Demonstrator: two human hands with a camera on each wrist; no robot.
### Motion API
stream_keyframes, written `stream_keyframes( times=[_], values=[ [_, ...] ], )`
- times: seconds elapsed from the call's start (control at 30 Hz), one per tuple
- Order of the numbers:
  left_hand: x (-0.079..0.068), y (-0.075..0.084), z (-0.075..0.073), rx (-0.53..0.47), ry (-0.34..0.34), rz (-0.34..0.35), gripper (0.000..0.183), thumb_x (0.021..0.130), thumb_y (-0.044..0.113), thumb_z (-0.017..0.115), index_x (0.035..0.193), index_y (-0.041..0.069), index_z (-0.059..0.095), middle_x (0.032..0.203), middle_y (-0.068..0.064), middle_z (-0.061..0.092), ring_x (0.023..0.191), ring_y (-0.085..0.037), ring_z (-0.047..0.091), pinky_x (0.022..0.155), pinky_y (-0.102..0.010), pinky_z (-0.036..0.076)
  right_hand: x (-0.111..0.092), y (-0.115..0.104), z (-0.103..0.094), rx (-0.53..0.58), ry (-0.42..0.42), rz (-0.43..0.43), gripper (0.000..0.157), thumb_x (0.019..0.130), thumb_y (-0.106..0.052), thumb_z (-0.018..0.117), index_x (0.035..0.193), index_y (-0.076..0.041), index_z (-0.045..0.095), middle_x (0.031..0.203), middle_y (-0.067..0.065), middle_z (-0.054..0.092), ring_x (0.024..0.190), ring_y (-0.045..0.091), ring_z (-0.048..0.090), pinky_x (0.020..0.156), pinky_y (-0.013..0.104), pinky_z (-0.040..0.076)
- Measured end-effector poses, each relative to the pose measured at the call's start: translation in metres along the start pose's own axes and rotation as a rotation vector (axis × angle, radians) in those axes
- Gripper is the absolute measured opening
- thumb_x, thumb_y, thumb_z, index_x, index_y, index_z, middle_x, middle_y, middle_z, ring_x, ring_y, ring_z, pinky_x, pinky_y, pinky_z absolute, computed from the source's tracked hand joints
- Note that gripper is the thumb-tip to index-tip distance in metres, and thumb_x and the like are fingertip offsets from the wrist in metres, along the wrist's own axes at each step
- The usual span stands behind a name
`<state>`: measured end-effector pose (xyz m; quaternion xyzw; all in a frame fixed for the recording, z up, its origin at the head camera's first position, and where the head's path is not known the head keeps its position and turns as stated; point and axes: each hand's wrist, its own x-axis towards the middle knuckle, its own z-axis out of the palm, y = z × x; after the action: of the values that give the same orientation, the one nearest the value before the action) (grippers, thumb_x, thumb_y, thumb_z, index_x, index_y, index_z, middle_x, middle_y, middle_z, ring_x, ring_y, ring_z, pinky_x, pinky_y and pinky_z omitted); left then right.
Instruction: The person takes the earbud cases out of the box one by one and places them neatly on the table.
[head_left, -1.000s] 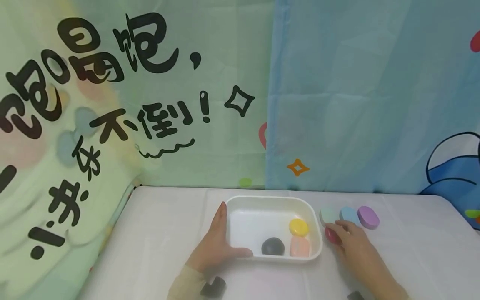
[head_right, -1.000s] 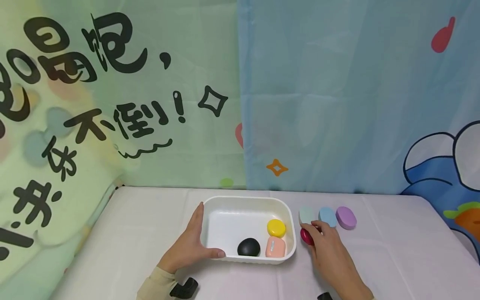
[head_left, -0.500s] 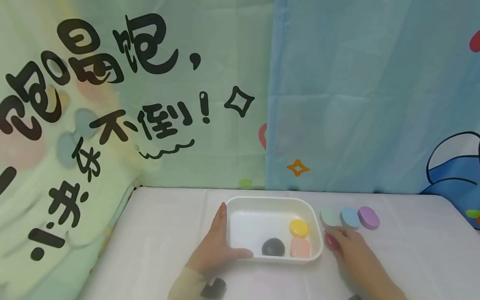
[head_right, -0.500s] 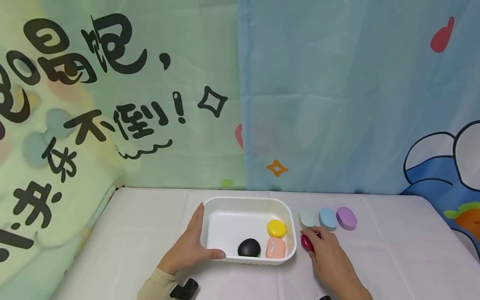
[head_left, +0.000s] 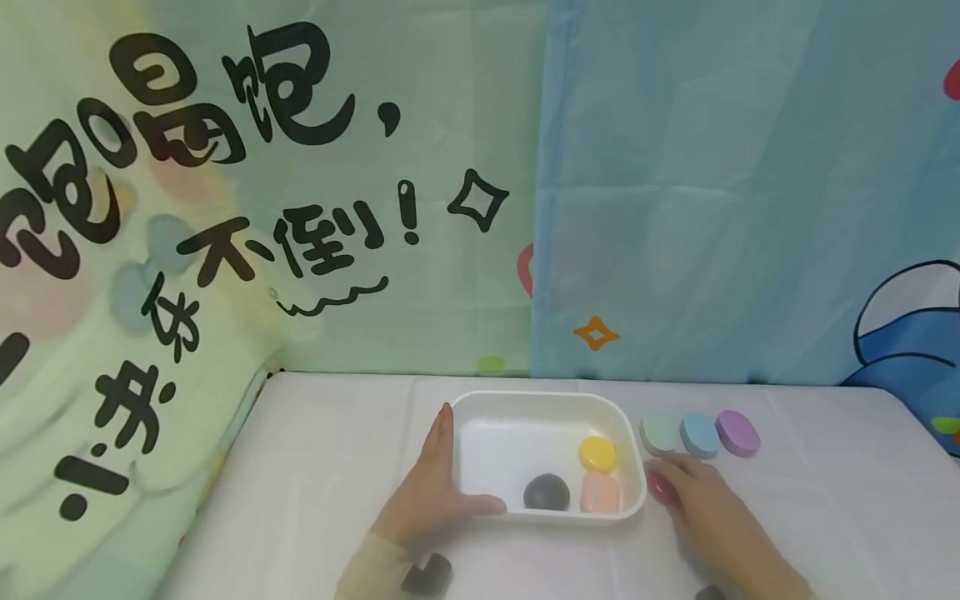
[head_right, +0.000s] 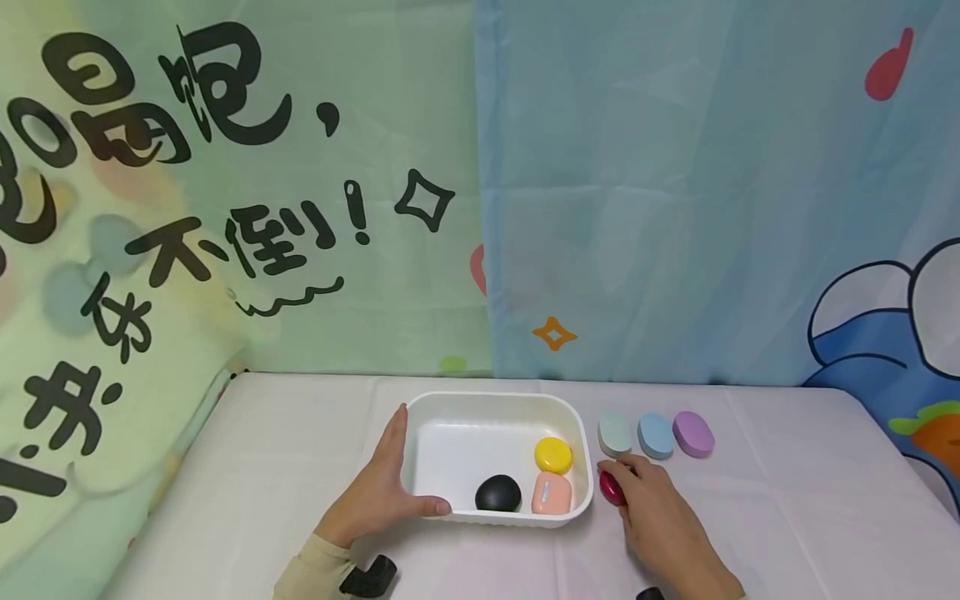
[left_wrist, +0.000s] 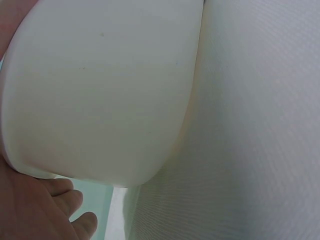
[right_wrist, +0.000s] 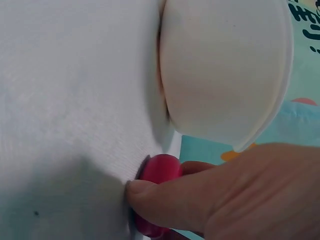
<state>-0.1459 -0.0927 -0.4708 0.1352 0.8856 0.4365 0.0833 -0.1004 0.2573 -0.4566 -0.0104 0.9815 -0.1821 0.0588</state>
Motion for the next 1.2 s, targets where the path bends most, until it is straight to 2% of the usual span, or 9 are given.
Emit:
stream_keyframes(
  times=[0.1, 0.23, 0.37, 0.57, 0.77, 1.07, 1.2],
  values=[
    [0.001, 0.000, 0.000, 0.010, 0.006, 0.008, 0.140, 0.067, 0.059, 0.087, 0.162, 0.011, -0.004, 0.169, -0.006, -0.002, 0.154, -0.021, 0.003, 0.121, -0.048, 0.020, 0.001, 0.000, -0.004, -0.004, -0.018, 0.011, 0.044, 0.100, -0.028, 0.064, 0.138, -0.005, 0.060, 0.135, 0.023, 0.056, 0.128, 0.049, 0.046, 0.099, 0.066, 0.041],
    [0.001, 0.001, -0.001, 0.011, 0.007, -0.001, 0.140, 0.067, 0.060, 0.086, 0.162, 0.012, -0.005, 0.170, -0.004, -0.003, 0.154, -0.020, 0.003, 0.121, -0.047, 0.020, 0.003, -0.002, -0.015, -0.053, -0.034, 0.033, 0.052, 0.092, -0.015, 0.074, 0.140, -0.005, 0.058, 0.136, 0.027, 0.053, 0.129, 0.051, 0.044, 0.097, 0.066, 0.042],
    [0.000, 0.002, -0.002, 0.002, 0.004, -0.007, 0.139, 0.067, 0.060, 0.086, 0.162, 0.013, -0.005, 0.170, -0.003, -0.003, 0.154, -0.020, 0.004, 0.121, -0.048, 0.020, 0.002, -0.008, -0.026, -0.087, -0.006, 0.016, 0.052, 0.088, -0.009, 0.077, 0.137, -0.006, 0.060, 0.138, 0.032, 0.047, 0.129, 0.054, 0.041, 0.094, 0.067, 0.043],
    [0.002, -0.001, -0.001, 0.000, 0.008, 0.007, 0.140, 0.067, 0.059, 0.086, 0.162, 0.011, -0.004, 0.169, -0.005, -0.002, 0.154, -0.021, 0.003, 0.121, -0.048, 0.020, -0.006, -0.019, -0.031, -0.067, 0.132, -0.119, 0.040, 0.091, -0.005, 0.071, 0.131, -0.005, 0.064, 0.135, 0.030, 0.051, 0.127, 0.052, 0.043, 0.096, 0.068, 0.042],
    [0.004, -0.004, 0.000, -0.008, 0.016, 0.022, 0.140, 0.067, 0.058, 0.087, 0.162, 0.009, -0.003, 0.169, -0.008, -0.001, 0.154, -0.024, 0.003, 0.121, -0.050, 0.020, -0.006, -0.027, -0.035, -0.049, 0.200, -0.197, 0.040, 0.091, -0.003, 0.071, 0.130, -0.001, 0.064, 0.134, 0.029, 0.053, 0.124, 0.049, 0.047, 0.099, 0.066, 0.042],
    [0.001, -0.001, -0.001, -0.002, 0.003, 0.009, 0.139, 0.068, 0.058, 0.086, 0.162, 0.012, -0.005, 0.169, -0.005, -0.002, 0.154, -0.020, 0.002, 0.121, -0.048, 0.019, 0.000, -0.043, -0.035, -0.030, 0.223, -0.246, 0.043, 0.087, 0.005, 0.066, 0.130, 0.000, 0.063, 0.134, 0.028, 0.053, 0.120, 0.049, 0.049, 0.097, 0.064, 0.045],
    [0.001, -0.002, 0.000, -0.001, 0.006, 0.015, 0.138, 0.068, 0.058, 0.086, 0.162, 0.010, -0.003, 0.169, -0.007, -0.001, 0.154, -0.021, 0.003, 0.121, -0.048, 0.019, 0.001, -0.050, -0.032, -0.021, 0.240, -0.283, 0.043, 0.087, 0.007, 0.066, 0.130, -0.001, 0.063, 0.134, 0.027, 0.053, 0.120, 0.048, 0.051, 0.096, 0.062, 0.047]
  ],
)
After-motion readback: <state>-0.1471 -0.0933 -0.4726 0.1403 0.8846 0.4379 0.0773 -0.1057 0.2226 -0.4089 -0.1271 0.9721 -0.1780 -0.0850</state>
